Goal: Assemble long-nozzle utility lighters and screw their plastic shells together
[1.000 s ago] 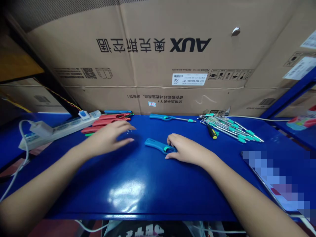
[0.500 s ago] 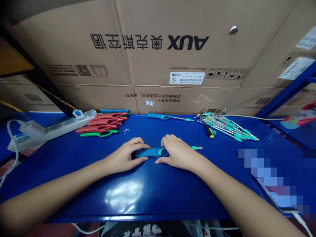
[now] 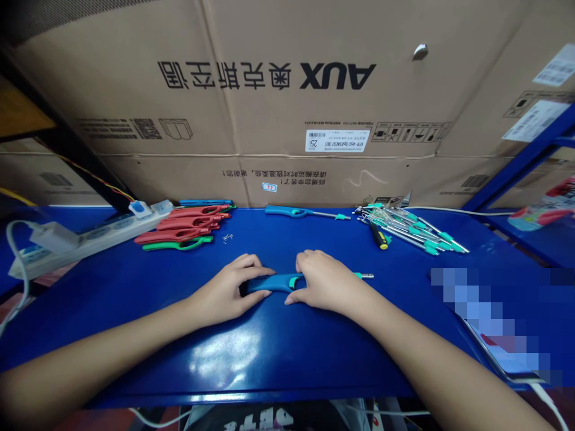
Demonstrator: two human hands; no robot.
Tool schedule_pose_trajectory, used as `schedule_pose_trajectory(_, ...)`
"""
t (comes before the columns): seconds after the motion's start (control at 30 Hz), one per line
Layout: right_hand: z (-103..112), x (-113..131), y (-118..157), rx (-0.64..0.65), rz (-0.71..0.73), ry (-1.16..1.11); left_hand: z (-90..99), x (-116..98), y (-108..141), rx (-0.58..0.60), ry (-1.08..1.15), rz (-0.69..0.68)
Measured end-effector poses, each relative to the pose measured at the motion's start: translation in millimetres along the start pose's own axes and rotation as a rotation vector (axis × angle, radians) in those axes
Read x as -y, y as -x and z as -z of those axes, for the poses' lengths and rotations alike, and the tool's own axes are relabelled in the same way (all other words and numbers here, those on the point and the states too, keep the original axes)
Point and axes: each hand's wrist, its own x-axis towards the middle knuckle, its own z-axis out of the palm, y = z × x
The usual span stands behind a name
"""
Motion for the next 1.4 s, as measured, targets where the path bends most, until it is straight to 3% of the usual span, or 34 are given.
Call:
schedule_pose_trajectory(0.57, 2, 6, 5, 0.012, 0.144, -0.017, 3.2, 3, 0, 0.092, -0.102, -0.09)
schedule_pose_trajectory(1.13, -11, 14, 1, -0.075, 0.202, -0.022, -4.9, -3, -1, 0.016, 0.122, -0.005)
schedule_pose_trajectory(1.4, -12, 20, 6, -0.078, 0.177, -0.02, -2.5, -13, 2, 0.016, -0.053, -0.046)
